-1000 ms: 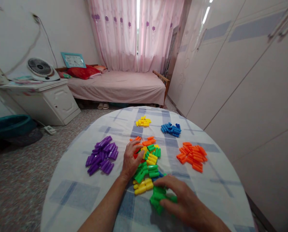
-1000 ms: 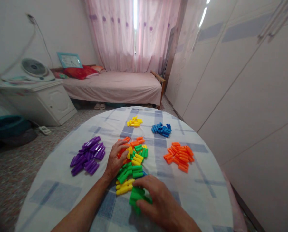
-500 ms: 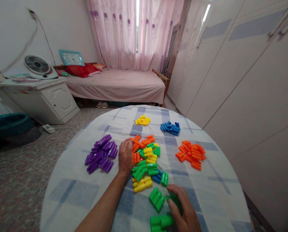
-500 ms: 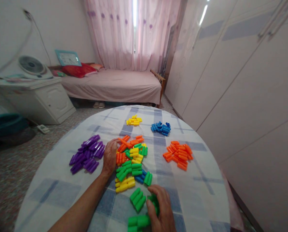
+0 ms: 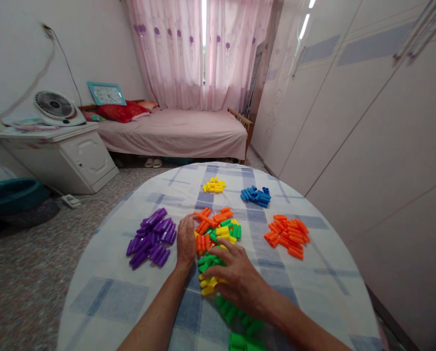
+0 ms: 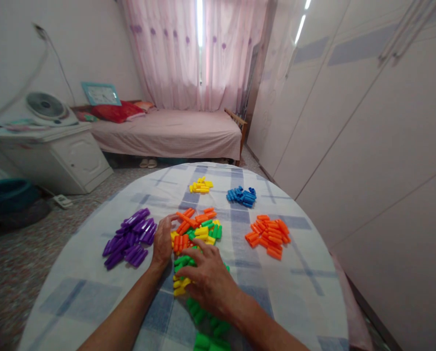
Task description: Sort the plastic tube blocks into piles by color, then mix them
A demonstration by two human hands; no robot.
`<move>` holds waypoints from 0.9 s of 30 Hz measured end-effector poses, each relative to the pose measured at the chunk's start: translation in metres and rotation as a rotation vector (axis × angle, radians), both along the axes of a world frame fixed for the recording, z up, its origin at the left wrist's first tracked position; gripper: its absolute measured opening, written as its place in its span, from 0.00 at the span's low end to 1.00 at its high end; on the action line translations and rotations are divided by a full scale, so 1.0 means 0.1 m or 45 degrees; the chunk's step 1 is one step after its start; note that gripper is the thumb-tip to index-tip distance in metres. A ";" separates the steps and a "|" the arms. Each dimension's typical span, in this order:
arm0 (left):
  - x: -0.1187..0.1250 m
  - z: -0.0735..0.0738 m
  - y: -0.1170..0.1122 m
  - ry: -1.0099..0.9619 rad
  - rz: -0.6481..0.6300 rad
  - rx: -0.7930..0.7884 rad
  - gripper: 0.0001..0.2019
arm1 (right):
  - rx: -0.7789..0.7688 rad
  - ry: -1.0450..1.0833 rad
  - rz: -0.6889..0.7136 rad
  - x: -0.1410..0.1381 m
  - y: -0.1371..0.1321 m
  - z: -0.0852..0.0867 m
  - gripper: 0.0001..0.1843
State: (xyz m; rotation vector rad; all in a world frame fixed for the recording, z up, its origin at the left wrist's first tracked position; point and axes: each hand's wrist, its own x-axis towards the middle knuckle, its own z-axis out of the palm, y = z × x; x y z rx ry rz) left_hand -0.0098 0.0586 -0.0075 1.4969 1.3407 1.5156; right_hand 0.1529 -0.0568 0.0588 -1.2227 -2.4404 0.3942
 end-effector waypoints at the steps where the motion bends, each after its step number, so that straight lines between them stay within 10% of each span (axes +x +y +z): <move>1: 0.00 0.01 0.00 -0.007 0.000 -0.005 0.21 | -0.026 -0.062 0.059 -0.03 0.07 -0.01 0.18; 17: 0.05 0.13 -0.06 -0.029 -0.108 -0.008 0.20 | 0.113 -0.170 -0.109 0.23 0.57 -0.09 0.21; 27: 0.06 0.07 -0.02 -0.039 -0.068 0.005 0.18 | -0.352 -0.035 -0.678 0.74 -0.30 -0.02 0.30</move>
